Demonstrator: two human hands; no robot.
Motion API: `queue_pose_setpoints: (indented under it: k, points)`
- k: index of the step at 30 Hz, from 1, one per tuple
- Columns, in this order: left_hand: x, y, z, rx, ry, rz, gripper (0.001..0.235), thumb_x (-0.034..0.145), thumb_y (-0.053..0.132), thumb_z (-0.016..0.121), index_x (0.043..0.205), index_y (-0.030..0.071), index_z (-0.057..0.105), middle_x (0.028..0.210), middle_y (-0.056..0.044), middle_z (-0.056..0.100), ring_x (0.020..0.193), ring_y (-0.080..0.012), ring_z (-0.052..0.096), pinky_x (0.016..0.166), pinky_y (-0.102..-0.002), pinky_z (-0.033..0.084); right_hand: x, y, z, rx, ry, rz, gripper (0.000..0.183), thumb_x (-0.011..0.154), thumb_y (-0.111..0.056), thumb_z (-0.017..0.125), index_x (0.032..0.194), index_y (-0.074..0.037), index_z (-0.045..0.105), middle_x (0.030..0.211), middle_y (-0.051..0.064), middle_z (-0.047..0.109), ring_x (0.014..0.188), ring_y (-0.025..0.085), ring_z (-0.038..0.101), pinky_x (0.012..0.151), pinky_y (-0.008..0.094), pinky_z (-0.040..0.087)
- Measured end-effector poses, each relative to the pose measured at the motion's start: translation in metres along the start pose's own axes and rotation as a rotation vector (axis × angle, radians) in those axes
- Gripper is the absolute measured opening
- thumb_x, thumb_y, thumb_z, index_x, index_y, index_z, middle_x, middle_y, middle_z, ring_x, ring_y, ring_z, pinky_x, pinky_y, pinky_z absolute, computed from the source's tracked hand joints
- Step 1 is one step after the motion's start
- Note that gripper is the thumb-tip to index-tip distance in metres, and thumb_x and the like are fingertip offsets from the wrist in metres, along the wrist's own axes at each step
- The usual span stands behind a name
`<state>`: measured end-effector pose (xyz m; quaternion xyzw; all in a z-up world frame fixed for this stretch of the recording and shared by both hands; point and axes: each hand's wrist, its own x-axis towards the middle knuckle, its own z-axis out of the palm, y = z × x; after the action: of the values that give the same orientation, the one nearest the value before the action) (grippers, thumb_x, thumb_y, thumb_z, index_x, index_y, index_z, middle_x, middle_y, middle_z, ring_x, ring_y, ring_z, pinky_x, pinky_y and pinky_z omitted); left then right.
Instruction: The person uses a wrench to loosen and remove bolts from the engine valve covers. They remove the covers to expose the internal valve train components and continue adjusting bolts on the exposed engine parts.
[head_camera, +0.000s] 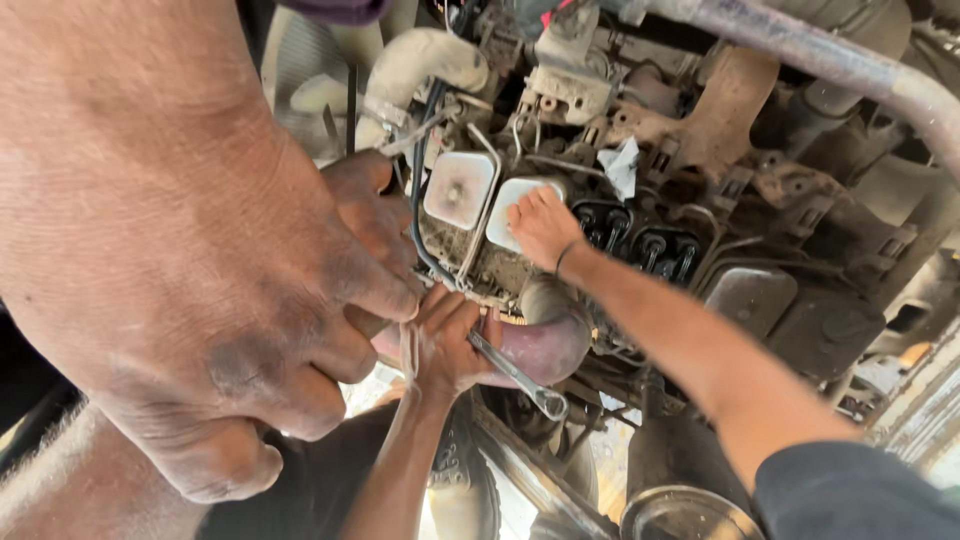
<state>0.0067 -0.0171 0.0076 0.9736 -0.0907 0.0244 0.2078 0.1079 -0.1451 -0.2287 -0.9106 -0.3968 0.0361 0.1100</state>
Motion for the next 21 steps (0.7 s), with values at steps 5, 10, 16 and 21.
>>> queue_pose_setpoints:
  k: [5,10,16,21]
  points:
    - [0.004,0.001,-0.002,0.016,0.009,0.037,0.033,0.083,0.017,0.072,0.059,0.009,0.051,0.062,-0.007,0.051,0.064,-0.0246,0.050,0.067,-0.040,0.037,-0.005,-0.026,0.012,0.085,0.017,0.392,0.037,0.098,-0.042,0.059,0.088,-0.007,0.068,0.086,0.010,0.068,0.092,0.028,0.059,0.090,0.045,0.038]
    - [0.008,0.006,-0.002,0.026,0.007,0.042,0.031,0.080,0.017,0.072,0.059,0.010,0.050,0.060,-0.007,0.049,0.061,-0.0243,0.048,0.069,-0.041,0.036,-0.010,-0.018,0.013,-0.100,0.048,0.232,0.036,0.096,-0.042,0.059,0.088,-0.008,0.071,0.085,0.008,0.067,0.096,0.027,0.057,0.090,0.042,0.038]
    - [0.007,0.002,0.001,0.014,0.018,0.047,0.031,0.083,0.017,0.072,0.062,0.009,0.051,0.064,-0.008,0.051,0.067,-0.0271,0.051,0.070,-0.042,0.037,-0.009,0.002,0.018,-0.241,0.051,-0.080,0.037,0.098,-0.041,0.055,0.087,-0.009,0.069,0.085,0.006,0.062,0.096,0.024,0.055,0.092,0.040,0.036]
    - [0.009,-0.002,0.002,-0.050,0.008,0.012,0.032,0.083,0.014,0.073,0.061,0.008,0.050,0.064,-0.007,0.051,0.067,-0.0275,0.050,0.067,-0.042,0.040,0.010,0.031,0.015,-0.388,0.107,-0.481,0.025,0.091,-0.032,0.053,0.081,-0.011,0.063,0.084,0.003,0.057,0.097,0.023,0.055,0.092,0.040,0.033]
